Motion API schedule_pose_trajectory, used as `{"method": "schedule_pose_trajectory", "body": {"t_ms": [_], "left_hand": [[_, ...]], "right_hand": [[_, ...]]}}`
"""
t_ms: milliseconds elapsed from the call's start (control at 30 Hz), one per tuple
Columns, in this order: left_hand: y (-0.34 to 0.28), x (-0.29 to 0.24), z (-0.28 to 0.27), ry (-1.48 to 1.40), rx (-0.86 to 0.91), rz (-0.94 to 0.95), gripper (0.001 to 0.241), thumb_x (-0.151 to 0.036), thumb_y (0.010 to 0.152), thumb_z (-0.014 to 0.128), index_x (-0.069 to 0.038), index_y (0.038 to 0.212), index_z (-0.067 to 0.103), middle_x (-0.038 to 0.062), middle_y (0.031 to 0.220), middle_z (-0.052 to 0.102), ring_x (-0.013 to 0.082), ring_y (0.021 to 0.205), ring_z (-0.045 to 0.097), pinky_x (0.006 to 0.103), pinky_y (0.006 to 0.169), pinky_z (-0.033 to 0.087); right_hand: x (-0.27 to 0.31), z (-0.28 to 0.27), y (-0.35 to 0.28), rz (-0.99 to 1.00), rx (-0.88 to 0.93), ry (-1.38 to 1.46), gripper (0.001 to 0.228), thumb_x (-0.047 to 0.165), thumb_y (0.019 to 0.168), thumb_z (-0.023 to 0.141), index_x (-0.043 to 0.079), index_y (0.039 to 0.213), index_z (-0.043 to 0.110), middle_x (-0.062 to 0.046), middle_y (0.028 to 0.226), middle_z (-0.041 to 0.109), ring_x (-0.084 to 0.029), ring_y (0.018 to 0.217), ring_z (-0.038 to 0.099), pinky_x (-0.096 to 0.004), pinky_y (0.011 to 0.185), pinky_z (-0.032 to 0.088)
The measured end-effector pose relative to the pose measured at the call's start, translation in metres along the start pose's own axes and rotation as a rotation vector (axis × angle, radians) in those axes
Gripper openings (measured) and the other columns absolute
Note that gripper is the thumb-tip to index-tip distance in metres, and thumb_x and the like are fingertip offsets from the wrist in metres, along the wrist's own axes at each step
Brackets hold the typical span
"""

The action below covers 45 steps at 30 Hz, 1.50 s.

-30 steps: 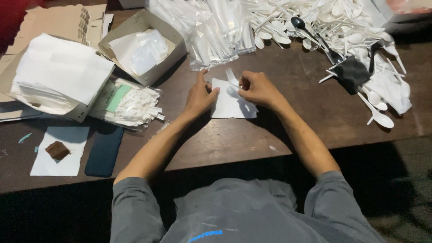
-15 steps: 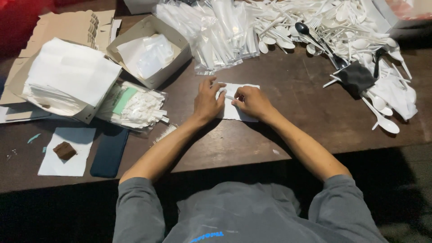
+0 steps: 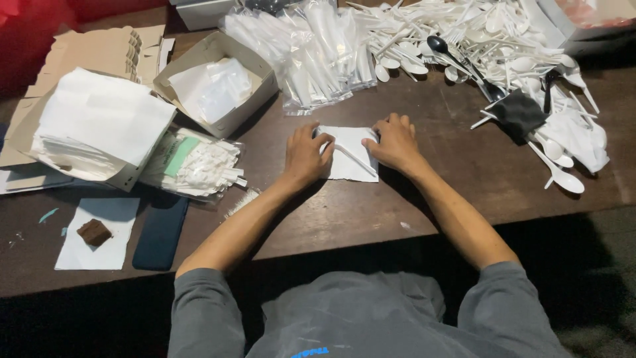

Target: The person is wrapping individual plastic spoons and forks in napkins and plastic sleeves for packaging.

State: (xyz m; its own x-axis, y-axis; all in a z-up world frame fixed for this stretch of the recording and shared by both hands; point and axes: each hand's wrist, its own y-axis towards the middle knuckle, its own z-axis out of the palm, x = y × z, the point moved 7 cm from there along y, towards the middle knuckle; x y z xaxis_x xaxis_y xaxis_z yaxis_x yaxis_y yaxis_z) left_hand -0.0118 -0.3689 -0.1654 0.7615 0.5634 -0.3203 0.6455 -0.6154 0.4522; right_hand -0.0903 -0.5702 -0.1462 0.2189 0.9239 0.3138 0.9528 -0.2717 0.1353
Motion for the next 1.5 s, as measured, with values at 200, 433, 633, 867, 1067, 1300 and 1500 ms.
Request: {"method": "schedule_pose_trajectory", "body": {"t_ms": [200,433,633,867,1067,1300,1500], "left_hand": [[0.002,-0.001,-0.001,-0.008,0.044,-0.017,0.015,-0.035,0.096,0.068,-0.028,0.106,0.076,0.014,0.135,0.060,0.0349,0.120,0.061,0.0449,0.089,0.047],[0.002,-0.003,-0.004,-0.020,0.048,-0.012,0.015,-0.034,0.096,0.069,-0.028,0.107,0.076,0.015,0.134,0.060,0.0352,0.119,0.062,0.0450,0.089,0.048],[0.002,-0.005,-0.007,-0.017,0.027,-0.010,0.013,-0.032,0.094,0.071,-0.027,0.104,0.078,0.014,0.132,0.060,0.0354,0.116,0.063,0.0450,0.087,0.049],[0.002,0.001,0.000,0.047,0.038,-0.009,0.017,-0.028,0.086,0.077,-0.026,0.102,0.077,0.012,0.126,0.062,0.0339,0.110,0.064,0.0446,0.083,0.050],[0.003,0.009,0.005,-0.020,0.017,0.009,0.015,-0.028,0.091,0.071,-0.027,0.105,0.075,0.010,0.122,0.063,0.0346,0.108,0.065,0.0465,0.082,0.051],[0.004,-0.009,-0.028,-0.163,-0.086,0.083,0.027,-0.029,0.097,0.065,-0.024,0.123,0.066,0.014,0.130,0.061,0.0390,0.117,0.063,0.0519,0.089,0.051],[0.003,-0.003,-0.010,-0.068,0.035,0.073,0.013,-0.029,0.091,0.073,-0.034,0.102,0.073,0.008,0.139,0.058,0.0356,0.125,0.059,0.0477,0.094,0.045]], "right_hand": [[0.001,0.019,0.009,-0.088,-0.101,0.072,0.021,0.036,0.089,0.070,0.016,0.094,0.065,-0.007,0.090,0.063,-0.033,0.097,0.061,-0.046,0.086,0.042],[0.043,-0.026,-0.019,-0.264,-0.247,0.470,0.047,0.015,0.089,0.071,0.010,0.133,0.055,-0.014,0.072,0.063,-0.036,0.073,0.068,-0.045,0.070,0.052],[0.061,-0.010,-0.028,-0.468,-0.418,0.547,0.044,0.005,0.091,0.073,0.009,0.134,0.062,-0.014,0.077,0.069,-0.032,0.070,0.069,-0.039,0.068,0.055],[0.084,-0.005,-0.037,-0.657,-0.339,0.386,0.031,0.008,0.086,0.078,0.009,0.116,0.072,-0.010,0.081,0.075,-0.028,0.077,0.074,-0.038,0.082,0.054],[0.085,0.007,-0.039,-0.726,-0.299,0.334,0.026,0.022,0.084,0.081,0.015,0.108,0.073,0.000,0.078,0.075,-0.019,0.075,0.074,-0.037,0.093,0.047],[0.085,0.009,-0.036,-0.693,-0.236,0.318,0.018,0.024,0.086,0.076,0.016,0.102,0.075,0.000,0.074,0.076,-0.019,0.074,0.074,-0.038,0.093,0.046],[0.078,0.010,-0.036,-0.714,-0.232,0.355,0.008,0.019,0.084,0.075,0.014,0.089,0.073,-0.002,0.074,0.074,-0.023,0.073,0.074,-0.039,0.089,0.048]]}}
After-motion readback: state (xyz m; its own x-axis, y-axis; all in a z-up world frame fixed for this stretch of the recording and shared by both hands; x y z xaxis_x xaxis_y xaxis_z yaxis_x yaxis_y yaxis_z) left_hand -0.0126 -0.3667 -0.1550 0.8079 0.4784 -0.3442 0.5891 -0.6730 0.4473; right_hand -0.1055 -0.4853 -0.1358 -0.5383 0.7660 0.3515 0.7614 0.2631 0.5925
